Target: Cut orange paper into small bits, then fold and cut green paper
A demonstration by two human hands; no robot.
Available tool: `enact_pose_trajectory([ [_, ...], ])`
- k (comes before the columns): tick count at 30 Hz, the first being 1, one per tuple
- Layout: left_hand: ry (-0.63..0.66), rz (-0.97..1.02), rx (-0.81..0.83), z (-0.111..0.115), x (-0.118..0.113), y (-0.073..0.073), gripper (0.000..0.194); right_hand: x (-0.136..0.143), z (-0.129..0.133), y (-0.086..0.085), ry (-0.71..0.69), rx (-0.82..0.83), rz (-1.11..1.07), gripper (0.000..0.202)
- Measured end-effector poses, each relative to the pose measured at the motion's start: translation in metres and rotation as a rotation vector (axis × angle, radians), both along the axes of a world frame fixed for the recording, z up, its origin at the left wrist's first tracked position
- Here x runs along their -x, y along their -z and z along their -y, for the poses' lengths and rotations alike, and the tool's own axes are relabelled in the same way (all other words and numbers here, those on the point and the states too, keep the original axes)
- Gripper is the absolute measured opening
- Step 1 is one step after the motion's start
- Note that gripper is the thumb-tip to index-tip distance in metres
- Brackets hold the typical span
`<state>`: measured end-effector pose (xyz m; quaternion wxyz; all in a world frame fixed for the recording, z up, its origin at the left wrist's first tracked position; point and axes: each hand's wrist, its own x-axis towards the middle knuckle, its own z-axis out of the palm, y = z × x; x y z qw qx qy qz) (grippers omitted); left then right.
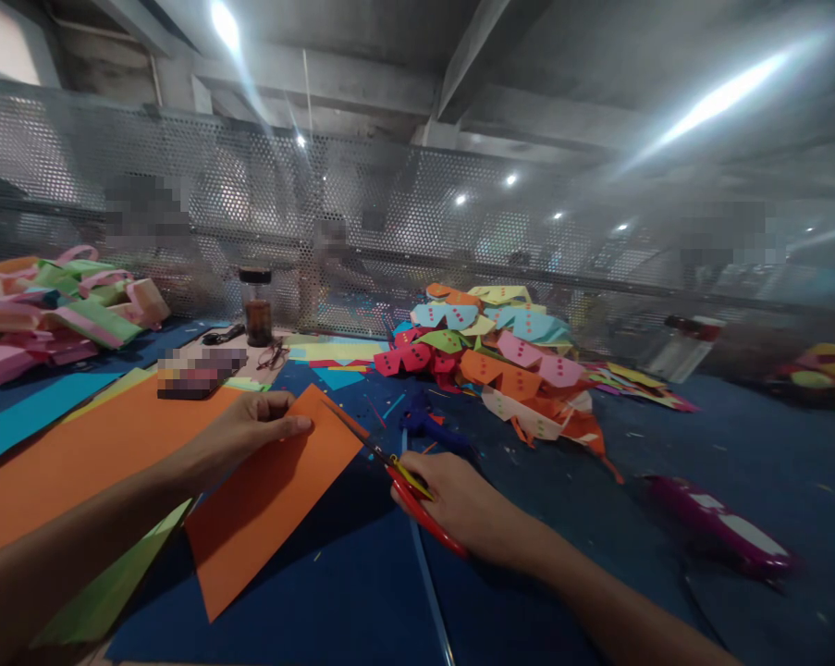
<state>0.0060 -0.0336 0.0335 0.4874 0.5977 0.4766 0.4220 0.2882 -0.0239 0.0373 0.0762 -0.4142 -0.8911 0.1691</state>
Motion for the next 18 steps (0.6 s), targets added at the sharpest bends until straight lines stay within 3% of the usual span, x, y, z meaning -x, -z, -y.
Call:
enact_pose_trajectory([
  [7, 0.014, 0.0, 0.008, 0.001, 0.0013, 0.0005, 0.029, -0.0018, -0.0013, 0.0052, 0.001, -0.021, -0.014, 0.023],
  [18, -0.035, -0.038, -0.066, -0.0033, 0.0037, 0.0045, 0.038, 0.0013, 0.001, -0.0015, 0.003, -0.031, 0.022, 0.022],
])
